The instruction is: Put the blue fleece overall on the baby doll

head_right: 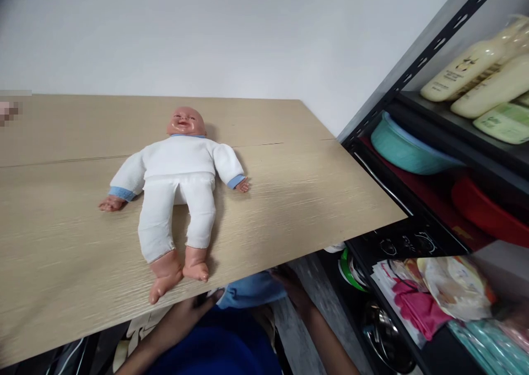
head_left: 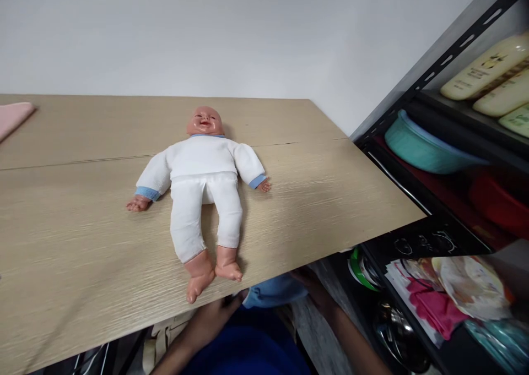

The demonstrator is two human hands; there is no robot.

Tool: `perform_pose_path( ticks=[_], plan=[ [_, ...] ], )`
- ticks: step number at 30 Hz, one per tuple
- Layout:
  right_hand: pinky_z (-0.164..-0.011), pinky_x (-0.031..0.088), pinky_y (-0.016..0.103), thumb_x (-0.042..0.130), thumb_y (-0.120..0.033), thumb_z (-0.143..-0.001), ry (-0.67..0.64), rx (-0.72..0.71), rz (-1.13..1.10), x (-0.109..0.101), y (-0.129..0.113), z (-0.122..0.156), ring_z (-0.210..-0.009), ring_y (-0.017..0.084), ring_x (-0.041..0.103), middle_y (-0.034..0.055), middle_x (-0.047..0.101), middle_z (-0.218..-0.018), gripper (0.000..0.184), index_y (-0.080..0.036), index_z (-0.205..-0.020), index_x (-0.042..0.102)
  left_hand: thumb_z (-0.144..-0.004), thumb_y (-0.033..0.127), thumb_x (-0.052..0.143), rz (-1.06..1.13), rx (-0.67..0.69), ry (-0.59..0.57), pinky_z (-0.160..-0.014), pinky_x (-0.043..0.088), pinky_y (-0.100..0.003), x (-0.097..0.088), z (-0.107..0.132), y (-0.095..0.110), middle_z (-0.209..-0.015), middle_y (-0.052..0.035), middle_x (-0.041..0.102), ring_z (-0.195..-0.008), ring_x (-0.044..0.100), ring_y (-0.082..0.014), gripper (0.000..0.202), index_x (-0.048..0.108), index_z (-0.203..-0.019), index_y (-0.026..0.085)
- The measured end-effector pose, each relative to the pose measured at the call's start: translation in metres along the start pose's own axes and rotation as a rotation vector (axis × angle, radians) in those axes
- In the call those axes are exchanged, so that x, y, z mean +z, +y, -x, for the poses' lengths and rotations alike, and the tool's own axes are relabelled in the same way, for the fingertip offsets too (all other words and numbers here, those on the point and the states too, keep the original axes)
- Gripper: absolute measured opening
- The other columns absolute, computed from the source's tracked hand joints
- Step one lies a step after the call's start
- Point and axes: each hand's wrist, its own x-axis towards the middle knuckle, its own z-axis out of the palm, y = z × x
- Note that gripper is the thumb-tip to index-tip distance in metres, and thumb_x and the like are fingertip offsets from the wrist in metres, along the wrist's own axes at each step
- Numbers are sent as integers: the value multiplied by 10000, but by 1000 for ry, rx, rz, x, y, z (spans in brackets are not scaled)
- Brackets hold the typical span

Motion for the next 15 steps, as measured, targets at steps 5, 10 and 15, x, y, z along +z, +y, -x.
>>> perform_pose_path(
  ticks=[5,10,15],
  plan=[
    [-1106,610,609,736,-584,-1013,65,-104,-33,-18,-9,11,-1310,378,778,115,823,-1373,389,-372,-1336,782,-911,746,650,238,-161,17,-1241,557,-540,13,28,-3,-1425,-104,784,-1421,686,-409,653,697,-1423,344],
    [-964,654,528,836,-640,-891,113,-146,-45,-34,-19,30,-1207,373,799,143,822,-1268,534,-311,-1307,777,-964,693,580,153,-250,49,-1196,591,-604,2,55,-2,-1463,-82,788,-1449,682,-424,588,708,-1418,342],
    [-912,628,394,939,-563,-834,-106,-159,-142,-31,-51,51,-1086,269,793,89,805,-1188,524,-306,-1231,713,-904,729,600,-6,-206,163,-1119,638,-617,-18,80,-17,-1290,-94,853,-1295,773,-446,510,763,-1206,351]
  ],
)
